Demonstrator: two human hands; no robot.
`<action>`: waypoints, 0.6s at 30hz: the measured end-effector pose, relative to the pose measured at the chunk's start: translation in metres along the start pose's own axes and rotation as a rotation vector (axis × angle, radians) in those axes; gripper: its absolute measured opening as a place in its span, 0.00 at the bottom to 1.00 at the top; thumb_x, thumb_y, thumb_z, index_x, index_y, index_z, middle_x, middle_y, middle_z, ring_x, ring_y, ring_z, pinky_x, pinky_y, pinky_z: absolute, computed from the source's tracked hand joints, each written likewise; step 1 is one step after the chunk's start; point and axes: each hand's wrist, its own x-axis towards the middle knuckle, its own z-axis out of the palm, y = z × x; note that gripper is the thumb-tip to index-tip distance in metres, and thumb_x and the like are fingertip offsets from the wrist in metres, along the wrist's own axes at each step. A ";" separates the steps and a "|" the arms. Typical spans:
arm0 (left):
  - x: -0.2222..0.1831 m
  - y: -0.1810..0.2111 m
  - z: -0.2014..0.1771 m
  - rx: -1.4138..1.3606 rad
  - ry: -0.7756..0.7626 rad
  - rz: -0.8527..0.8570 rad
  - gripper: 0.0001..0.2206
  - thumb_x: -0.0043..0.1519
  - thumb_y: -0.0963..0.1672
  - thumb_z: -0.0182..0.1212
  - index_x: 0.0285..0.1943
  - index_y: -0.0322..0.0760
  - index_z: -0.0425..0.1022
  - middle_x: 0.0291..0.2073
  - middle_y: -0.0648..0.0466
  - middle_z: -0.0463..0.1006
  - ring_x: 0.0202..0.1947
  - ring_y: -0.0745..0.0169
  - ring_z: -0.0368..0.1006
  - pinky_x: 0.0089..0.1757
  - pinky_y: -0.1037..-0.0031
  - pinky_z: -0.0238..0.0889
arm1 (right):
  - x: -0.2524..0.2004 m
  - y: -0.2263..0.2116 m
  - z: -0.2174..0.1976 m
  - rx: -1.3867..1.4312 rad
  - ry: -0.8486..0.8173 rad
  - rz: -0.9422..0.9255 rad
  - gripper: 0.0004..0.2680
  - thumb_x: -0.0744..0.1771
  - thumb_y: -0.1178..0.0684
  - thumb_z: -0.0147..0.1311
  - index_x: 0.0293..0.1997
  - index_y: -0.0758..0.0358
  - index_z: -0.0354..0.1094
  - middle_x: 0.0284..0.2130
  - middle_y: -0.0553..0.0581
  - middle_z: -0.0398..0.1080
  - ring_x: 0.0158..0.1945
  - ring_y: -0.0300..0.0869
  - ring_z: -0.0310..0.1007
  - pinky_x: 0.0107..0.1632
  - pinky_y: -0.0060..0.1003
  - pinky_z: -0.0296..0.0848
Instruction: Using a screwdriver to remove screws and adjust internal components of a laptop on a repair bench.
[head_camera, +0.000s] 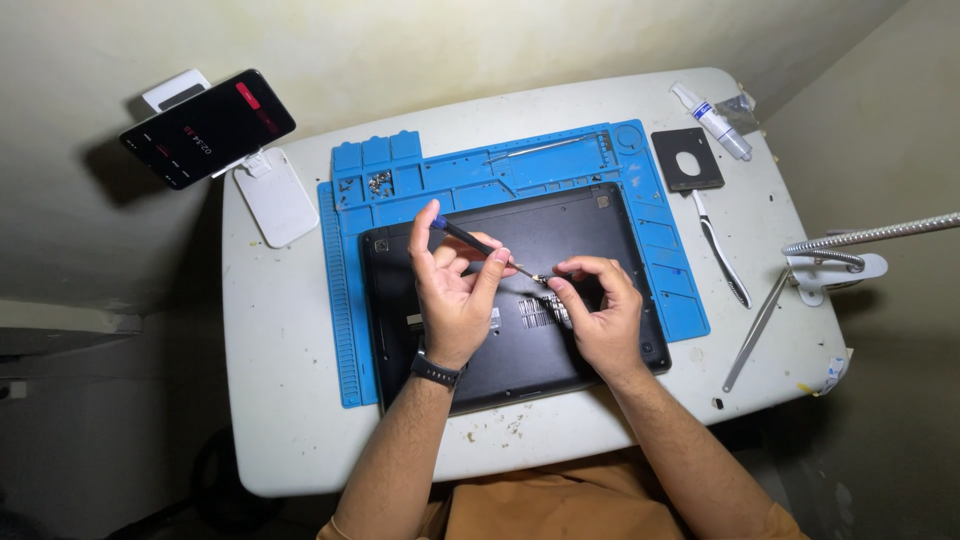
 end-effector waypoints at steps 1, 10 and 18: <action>-0.001 -0.001 0.000 0.000 -0.001 -0.001 0.37 0.63 0.35 0.63 0.77 0.34 0.42 0.37 0.40 0.76 0.34 0.53 0.80 0.35 0.64 0.83 | 0.000 0.000 0.000 0.000 0.001 0.001 0.05 0.65 0.57 0.66 0.42 0.58 0.75 0.34 0.52 0.80 0.37 0.45 0.73 0.49 0.40 0.67; -0.003 -0.005 -0.001 -0.024 -0.043 0.004 0.37 0.61 0.34 0.64 0.77 0.34 0.43 0.37 0.39 0.76 0.34 0.52 0.80 0.35 0.64 0.83 | -0.001 0.001 -0.004 0.062 -0.031 0.016 0.09 0.62 0.56 0.71 0.42 0.59 0.74 0.35 0.53 0.79 0.38 0.44 0.73 0.49 0.39 0.69; 0.000 -0.001 -0.003 0.026 -0.009 -0.013 0.37 0.65 0.35 0.60 0.78 0.37 0.38 0.39 0.39 0.76 0.36 0.52 0.80 0.39 0.64 0.84 | -0.011 0.002 -0.065 -0.080 0.125 0.117 0.03 0.71 0.63 0.54 0.48 0.67 0.70 0.39 0.59 0.76 0.43 0.43 0.72 0.55 0.42 0.69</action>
